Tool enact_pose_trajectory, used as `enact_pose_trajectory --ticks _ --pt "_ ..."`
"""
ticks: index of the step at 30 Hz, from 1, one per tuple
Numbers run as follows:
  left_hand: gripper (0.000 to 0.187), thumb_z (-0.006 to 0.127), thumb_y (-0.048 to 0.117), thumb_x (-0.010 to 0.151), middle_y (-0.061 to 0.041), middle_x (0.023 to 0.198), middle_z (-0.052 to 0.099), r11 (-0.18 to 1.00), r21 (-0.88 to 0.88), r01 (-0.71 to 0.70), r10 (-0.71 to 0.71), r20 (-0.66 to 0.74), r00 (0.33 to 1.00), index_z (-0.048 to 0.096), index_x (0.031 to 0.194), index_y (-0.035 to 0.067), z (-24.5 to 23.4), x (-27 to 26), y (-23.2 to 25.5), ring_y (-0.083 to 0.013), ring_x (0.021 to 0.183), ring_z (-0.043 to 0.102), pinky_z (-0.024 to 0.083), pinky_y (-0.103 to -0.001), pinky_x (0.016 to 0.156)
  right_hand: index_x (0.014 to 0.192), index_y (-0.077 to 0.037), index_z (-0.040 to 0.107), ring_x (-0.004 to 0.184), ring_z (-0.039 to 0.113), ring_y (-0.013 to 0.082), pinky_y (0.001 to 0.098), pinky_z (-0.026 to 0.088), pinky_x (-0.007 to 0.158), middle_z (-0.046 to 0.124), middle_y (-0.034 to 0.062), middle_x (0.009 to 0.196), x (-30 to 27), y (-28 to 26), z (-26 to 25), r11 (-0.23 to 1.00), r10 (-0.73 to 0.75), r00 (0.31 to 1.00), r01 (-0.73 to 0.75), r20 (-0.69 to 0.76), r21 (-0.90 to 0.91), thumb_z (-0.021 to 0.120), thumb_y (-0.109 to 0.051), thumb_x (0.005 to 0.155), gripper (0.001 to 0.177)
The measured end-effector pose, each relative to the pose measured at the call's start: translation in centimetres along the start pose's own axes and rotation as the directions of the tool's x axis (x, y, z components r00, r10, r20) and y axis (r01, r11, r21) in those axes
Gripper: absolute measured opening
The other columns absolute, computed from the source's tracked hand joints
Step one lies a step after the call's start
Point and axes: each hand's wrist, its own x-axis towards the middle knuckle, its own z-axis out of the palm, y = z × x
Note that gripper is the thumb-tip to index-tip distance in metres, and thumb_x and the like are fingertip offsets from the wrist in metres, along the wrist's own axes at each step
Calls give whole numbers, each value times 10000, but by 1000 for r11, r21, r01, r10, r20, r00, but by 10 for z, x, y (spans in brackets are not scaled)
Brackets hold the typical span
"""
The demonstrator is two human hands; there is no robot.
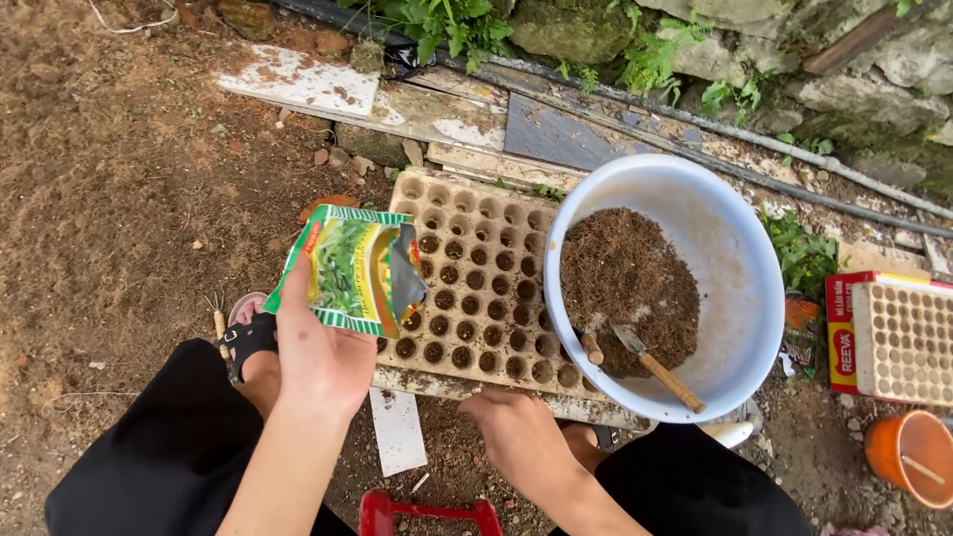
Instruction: Planting seeds from a packet into a seedling tray filled with soil and then using a spray bottle.
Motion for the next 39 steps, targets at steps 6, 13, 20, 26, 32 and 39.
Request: enact_pose_trajectory --ticks 6,13,20,26,32,39 --pt "446 509 302 999 -23 1262 738 999 -34 14 -15 -37 999 613 1389 113 3 -2 -2 -146 1049 713 596 -289 918 943 -114 791 632 755 183 336 653 701 798 32 797 -5 7 -3 982 158 985 -165 70 97 758 -263 944 153" --pt "415 509 327 1001 -15 1255 731 997 38 61 -58 -66 996 604 1360 141 15 -14 -6 -149 1045 698 572 -312 942 1215 -57 725 968 769 342 323 692 841 545 167 1457 -1 -13 -23 992 42 999 -40 -16 116 545 266 774 576" --pt "362 511 352 987 -95 1154 662 893 210 398 -402 -26 915 595 1269 141 3 -7 -35 -267 1010 623 487 -432 960 1143 -26 659 473 528 75 198 474 375 739 89 875 -7 -23 -44 911 100 822 151 -560 385 657 -80 950 200" --pt "293 631 297 925 -83 1095 708 866 315 388 -371 -112 922 639 1171 138 2 -14 -50 -242 943 647 482 -374 846 939 -14 653 575 540 116 244 441 453 645 91 852 -7 -25 -51 944 -17 705 244 -709 221 605 -75 941 77" --pt "523 596 323 893 -98 1354 597 753 556 351 -329 -143 933 554 1354 79 -7 -37 -66 -196 1237 459 291 -376 1077 1088 -90 726 1138 605 288 438 620 738 678 143 1120 -2 -13 -38 979 118 938 -55 -327 195 710 -59 763 327" --pt "582 536 -63 906 -116 1183 657 359 932 -39 -88 76 993 410 1456 82 -14 -49 -67 -229 973 623 507 -354 918 892 -68 647 799 595 158 329 532 588 696 52 874 -8 -21 -26 923 95 967 3 -235 385 683 -38 837 72"
